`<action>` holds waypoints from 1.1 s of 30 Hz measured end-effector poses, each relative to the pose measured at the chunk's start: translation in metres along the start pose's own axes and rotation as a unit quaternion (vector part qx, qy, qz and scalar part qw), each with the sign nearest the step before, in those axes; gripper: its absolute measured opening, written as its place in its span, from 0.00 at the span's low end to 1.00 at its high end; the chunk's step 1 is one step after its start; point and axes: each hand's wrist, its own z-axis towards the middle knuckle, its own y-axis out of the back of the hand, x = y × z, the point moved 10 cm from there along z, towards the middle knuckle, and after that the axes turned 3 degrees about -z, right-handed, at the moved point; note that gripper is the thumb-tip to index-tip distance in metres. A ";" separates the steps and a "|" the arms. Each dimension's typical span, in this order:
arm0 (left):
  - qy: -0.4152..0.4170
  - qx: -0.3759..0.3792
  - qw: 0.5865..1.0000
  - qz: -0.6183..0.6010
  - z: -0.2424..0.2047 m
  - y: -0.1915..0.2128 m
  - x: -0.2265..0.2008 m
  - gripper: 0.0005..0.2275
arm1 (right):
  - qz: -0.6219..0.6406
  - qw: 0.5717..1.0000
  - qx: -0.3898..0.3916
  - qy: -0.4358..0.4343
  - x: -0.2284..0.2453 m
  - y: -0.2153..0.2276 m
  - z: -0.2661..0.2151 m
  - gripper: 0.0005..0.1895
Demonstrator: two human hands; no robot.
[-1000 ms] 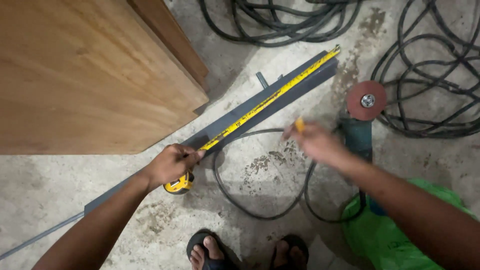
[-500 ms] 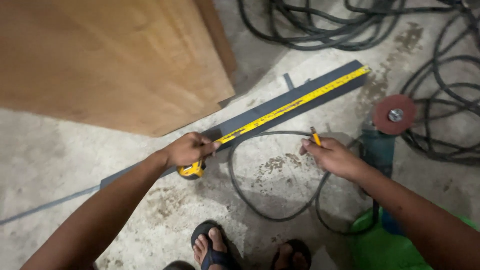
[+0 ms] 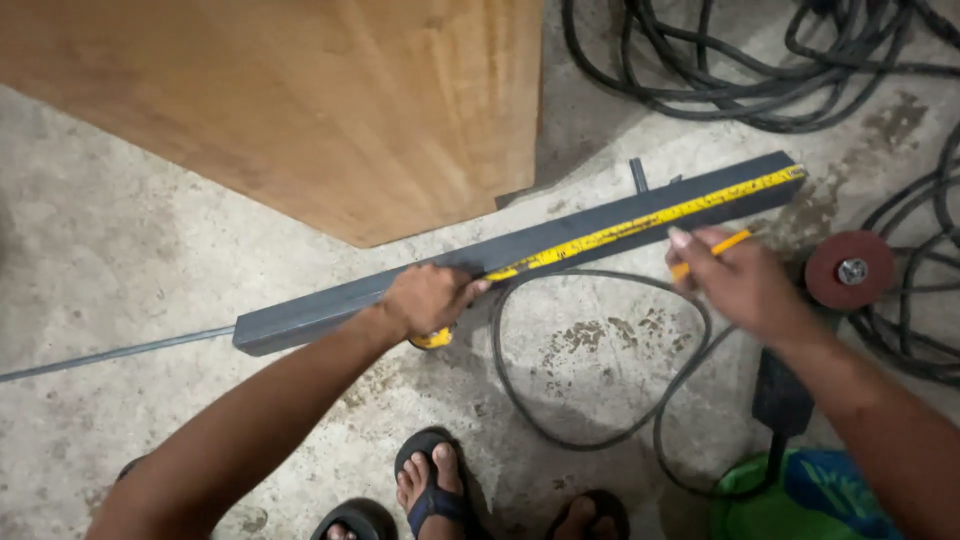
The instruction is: Measuring a metal square tube with a tape measure, marking it with a pencil, and cutting it using an angle grinder.
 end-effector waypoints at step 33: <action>0.021 -0.021 0.998 -0.055 0.014 -0.016 0.012 0.27 | 0.005 0.983 0.033 0.180 0.060 -0.092 0.064 0.09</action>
